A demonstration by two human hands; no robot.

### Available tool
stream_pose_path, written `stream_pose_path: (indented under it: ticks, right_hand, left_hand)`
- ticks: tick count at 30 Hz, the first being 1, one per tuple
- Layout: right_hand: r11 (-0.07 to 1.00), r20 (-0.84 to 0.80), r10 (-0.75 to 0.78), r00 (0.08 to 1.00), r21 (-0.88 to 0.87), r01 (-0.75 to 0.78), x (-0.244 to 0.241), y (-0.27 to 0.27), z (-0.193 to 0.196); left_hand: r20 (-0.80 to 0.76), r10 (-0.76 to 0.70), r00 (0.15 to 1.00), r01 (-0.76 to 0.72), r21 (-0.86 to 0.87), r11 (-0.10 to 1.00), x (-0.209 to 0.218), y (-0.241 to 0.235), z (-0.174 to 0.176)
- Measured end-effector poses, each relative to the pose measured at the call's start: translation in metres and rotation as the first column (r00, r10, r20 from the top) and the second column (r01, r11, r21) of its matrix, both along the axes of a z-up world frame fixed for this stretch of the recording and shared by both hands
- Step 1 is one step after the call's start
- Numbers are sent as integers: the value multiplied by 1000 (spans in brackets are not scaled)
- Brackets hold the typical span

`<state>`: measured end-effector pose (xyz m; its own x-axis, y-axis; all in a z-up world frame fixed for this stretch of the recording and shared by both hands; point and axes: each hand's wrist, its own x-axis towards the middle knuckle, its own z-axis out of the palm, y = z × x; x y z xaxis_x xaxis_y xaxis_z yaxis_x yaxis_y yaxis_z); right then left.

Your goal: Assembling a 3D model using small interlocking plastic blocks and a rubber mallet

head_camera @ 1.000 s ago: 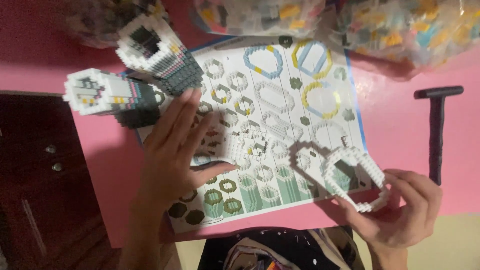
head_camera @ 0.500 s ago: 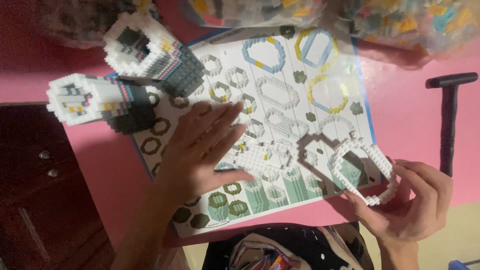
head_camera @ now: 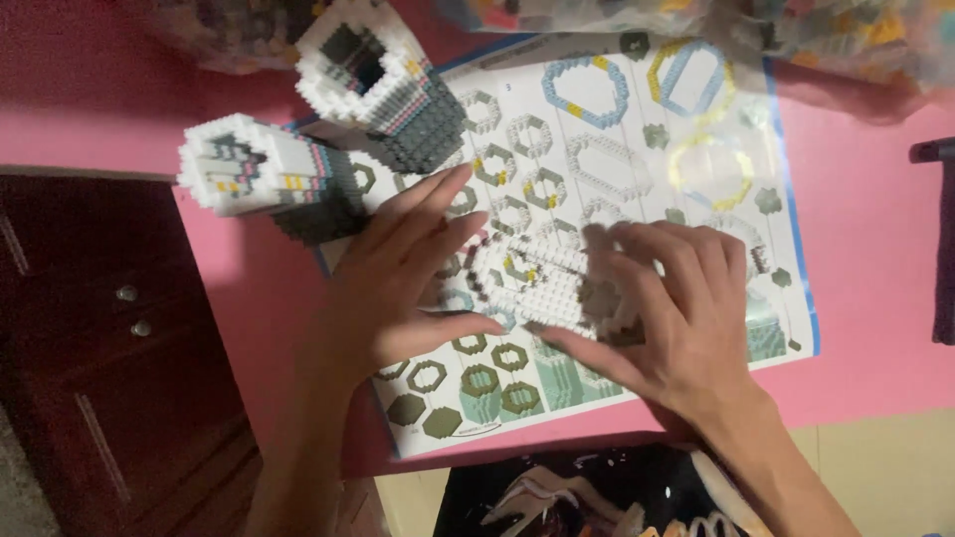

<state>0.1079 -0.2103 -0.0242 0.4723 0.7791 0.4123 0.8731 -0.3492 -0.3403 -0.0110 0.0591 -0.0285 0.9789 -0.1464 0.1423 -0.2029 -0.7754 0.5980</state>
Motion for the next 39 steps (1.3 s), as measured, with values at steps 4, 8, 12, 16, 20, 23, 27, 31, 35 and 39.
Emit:
stream_pose_path:
  ticks: [4, 8, 12, 16, 20, 23, 27, 31, 35, 39]
  right_hand:
    - [997, 6, -47, 999, -61, 47, -3, 2, 1]
    - [996, 17, -60, 998, -69, 61, -4, 1, 0]
    - [993, -28, -70, 997, -93, 67, -6, -3, 3]
    - [991, -44, -82, 996, -112, 77, -7, -8, -3]
    - [988, -86, -68, 994, -142, 55, -5, -8, 3]
    - [986, -103, -65, 993, -160, 48, -5, -12, 2]
    - [985, -116, -61, 991, -165, 41, -5, -13, 5]
    - [990, -47, -60, 997, -131, 54, -5, -20, 0]
    - [989, -14, -95, 995, -117, 93, -3, -36, -4]
    - [986, 2, -106, 994, -126, 106, -3, -42, 1]
  left_hand:
    - [5, 5, 1000, -6, 114, 993, 9, -6, 1]
    - [56, 7, 998, -14, 129, 992, 11, -7, -8]
    - [76, 18, 997, -28, 138, 990, 12, -8, -10]
    - [87, 17, 996, -32, 177, 984, 11, -8, -11]
    - [65, 33, 997, -44, 166, 985, 11, -9, -13]
    - [92, 28, 995, -44, 182, 982, 12, -8, -15]
    - [87, 32, 996, -45, 144, 989, 14, -9, -13]
    - [81, 29, 996, -39, 128, 991, 13, -10, -12]
    - [101, 39, 994, -52, 128, 990, 12, -10, -9]
    - [88, 47, 995, -60, 149, 987, 13, -11, -13]
